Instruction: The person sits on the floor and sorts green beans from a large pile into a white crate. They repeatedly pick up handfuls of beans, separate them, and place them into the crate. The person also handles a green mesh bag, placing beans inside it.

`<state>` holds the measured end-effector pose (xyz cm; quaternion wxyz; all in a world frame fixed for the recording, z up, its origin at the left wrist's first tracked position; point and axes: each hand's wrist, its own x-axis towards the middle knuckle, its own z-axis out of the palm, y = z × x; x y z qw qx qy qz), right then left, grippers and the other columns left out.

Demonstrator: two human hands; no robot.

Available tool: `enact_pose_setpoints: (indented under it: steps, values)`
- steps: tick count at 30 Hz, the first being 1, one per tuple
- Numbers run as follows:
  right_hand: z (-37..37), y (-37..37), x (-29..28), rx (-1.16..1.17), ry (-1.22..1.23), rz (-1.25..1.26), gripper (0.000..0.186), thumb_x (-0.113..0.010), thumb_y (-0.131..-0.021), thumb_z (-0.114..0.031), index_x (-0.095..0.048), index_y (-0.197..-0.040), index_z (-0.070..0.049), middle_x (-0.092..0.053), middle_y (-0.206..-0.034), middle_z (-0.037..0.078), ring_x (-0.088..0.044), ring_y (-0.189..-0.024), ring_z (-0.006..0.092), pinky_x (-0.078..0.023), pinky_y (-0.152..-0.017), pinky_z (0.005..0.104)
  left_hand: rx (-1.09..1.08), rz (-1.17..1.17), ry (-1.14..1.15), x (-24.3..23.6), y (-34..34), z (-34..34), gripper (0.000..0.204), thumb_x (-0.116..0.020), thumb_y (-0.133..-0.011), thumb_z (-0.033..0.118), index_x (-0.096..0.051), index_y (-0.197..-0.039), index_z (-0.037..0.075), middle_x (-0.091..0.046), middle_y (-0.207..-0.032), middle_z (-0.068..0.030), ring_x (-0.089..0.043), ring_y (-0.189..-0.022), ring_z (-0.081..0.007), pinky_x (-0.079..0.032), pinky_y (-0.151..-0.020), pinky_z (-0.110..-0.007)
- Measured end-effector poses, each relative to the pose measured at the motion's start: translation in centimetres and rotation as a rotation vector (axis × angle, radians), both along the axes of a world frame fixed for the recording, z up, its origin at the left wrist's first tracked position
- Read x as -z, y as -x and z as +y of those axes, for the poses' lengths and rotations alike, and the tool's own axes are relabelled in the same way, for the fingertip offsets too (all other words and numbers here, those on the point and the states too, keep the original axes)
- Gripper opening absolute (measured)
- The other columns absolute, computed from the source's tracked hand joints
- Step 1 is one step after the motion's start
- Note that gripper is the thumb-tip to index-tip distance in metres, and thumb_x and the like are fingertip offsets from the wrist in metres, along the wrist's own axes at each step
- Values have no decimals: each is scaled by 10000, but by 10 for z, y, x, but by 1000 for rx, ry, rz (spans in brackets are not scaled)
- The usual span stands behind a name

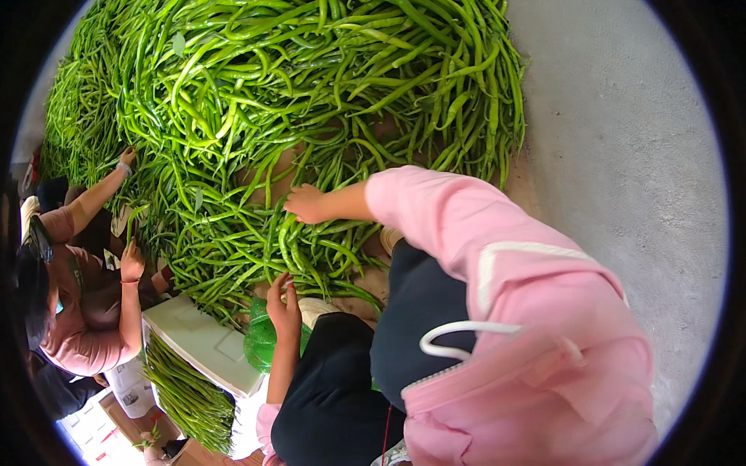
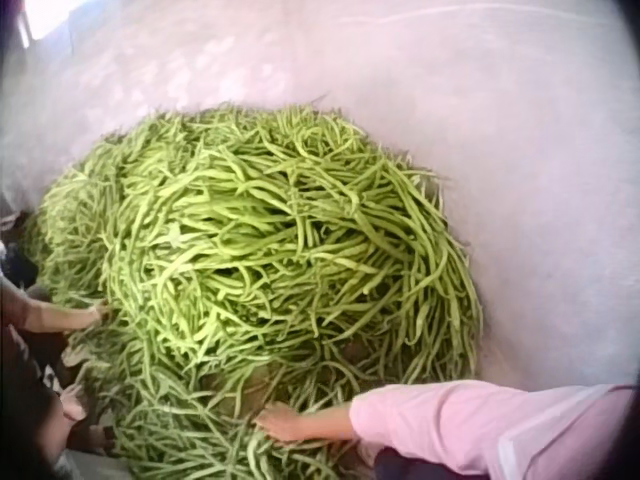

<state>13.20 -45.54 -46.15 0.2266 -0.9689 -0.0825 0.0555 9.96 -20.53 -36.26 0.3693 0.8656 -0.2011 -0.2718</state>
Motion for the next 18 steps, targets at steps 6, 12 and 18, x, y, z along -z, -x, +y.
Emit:
enact_pose_setpoints:
  steps: [6, 12, 18]
  values:
    - [14, 92, -44, -263, -310, -256, 186, -596, -716, -191, -495, -816, -70, -557, -816, 102, -548, -773, 292, -439, -627, 396, 317, -659, 5, -10, -6, -32, 349, -588, -796, 105, -505, -1126, 26, -506, -1145, -147, -472, -1032, -331, -371, -881, -376]
    - [9, 104, -72, 54, -519, -118, 225, -586, -763, -116, -498, -959, -50, -551, -821, 81, -542, -752, 231, -434, -644, 337, 181, -271, 224, 40, -32, -20, 179, -540, -843, 88, -578, -1008, 28, -599, -984, -130, -569, -906, -236, -425, -809, -308]
    - [-5, 104, -105, 625, -1746, 390, 154, -547, -815, -68, -520, -963, -39, -520, -779, 2, -498, -680, 114, -402, -649, 248, 255, -459, -529, 93, -106, 9, 344, -573, -813, 275, -525, -1082, 65, -599, -955, -166, -558, -891, -341, -436, -738, -403]
